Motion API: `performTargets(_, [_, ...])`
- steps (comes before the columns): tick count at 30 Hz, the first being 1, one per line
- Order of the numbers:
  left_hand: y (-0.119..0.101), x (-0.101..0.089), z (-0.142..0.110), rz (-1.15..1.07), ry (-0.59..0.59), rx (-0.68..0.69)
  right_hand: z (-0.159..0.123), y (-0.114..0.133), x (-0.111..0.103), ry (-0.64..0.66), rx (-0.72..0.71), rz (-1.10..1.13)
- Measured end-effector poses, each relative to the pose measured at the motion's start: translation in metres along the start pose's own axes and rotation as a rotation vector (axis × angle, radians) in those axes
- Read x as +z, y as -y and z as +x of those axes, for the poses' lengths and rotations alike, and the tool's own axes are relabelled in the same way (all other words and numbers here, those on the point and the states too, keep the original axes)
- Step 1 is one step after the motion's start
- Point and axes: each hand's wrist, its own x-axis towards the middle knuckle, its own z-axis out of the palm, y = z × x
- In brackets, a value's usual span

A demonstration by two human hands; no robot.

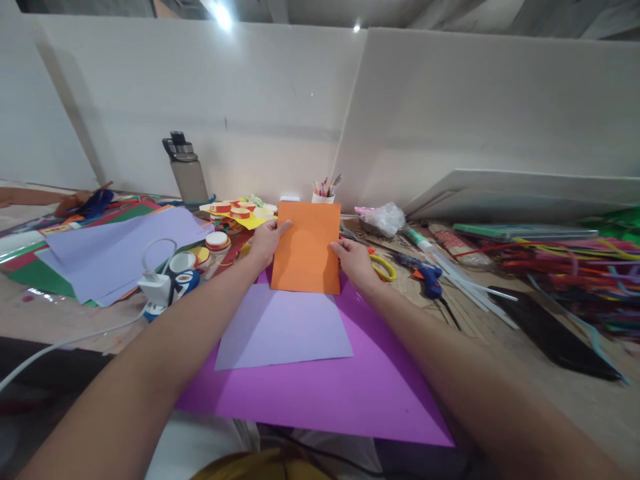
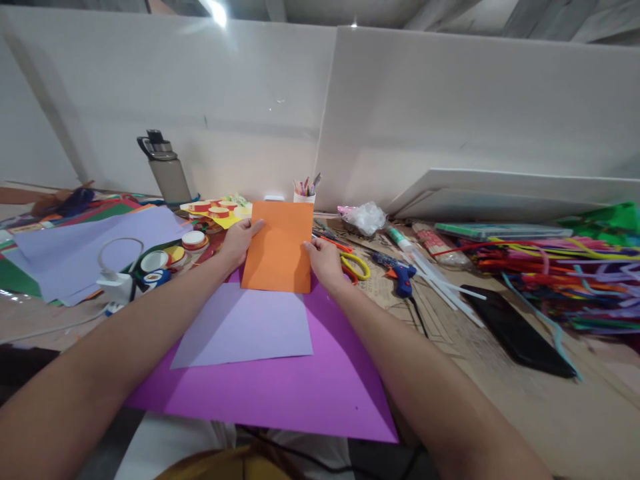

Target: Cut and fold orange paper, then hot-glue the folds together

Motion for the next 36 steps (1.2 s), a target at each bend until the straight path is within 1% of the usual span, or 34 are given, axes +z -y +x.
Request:
performTargets(4, [-0.002, 0.001, -0.002, 0.001, -0.004, -0.003, -0.002, 0.002, 0.0, 0.026, 0.032, 0.017])
performTargets(8, [-0.002, 0.003, -0.004, -0.005, 0.011, 0.036, -0.005, 0.007, -0.001, 0.0, 0.009, -0.013])
performTargets(13, [-0.006, 0.01, -0.008, -0.05, 0.044, 0.168, -0.013, 0.018, -0.001, -0.123, -0.122, -0.042])
performTargets(16, [-0.009, 0.013, -0.009, -0.065, 0.043, 0.221, -0.016, 0.024, -0.002, -0.163, -0.206, -0.087])
performTargets(22, [-0.009, 0.013, -0.009, -0.072, 0.052, 0.201, -0.018, 0.026, -0.001, -0.156, -0.234, -0.117])
performTargets(28, [-0.007, 0.012, -0.008, -0.065, 0.077, 0.238, -0.02, 0.029, -0.001, -0.195, -0.247, -0.184])
performTargets(32, [-0.008, 0.013, -0.009, -0.062, 0.049, 0.226, -0.023, 0.032, -0.002, -0.219, -0.286, -0.219])
performTargets(36, [-0.01, 0.014, -0.01, -0.085, 0.034, 0.207, -0.023, 0.032, -0.001, -0.21, -0.309, -0.222])
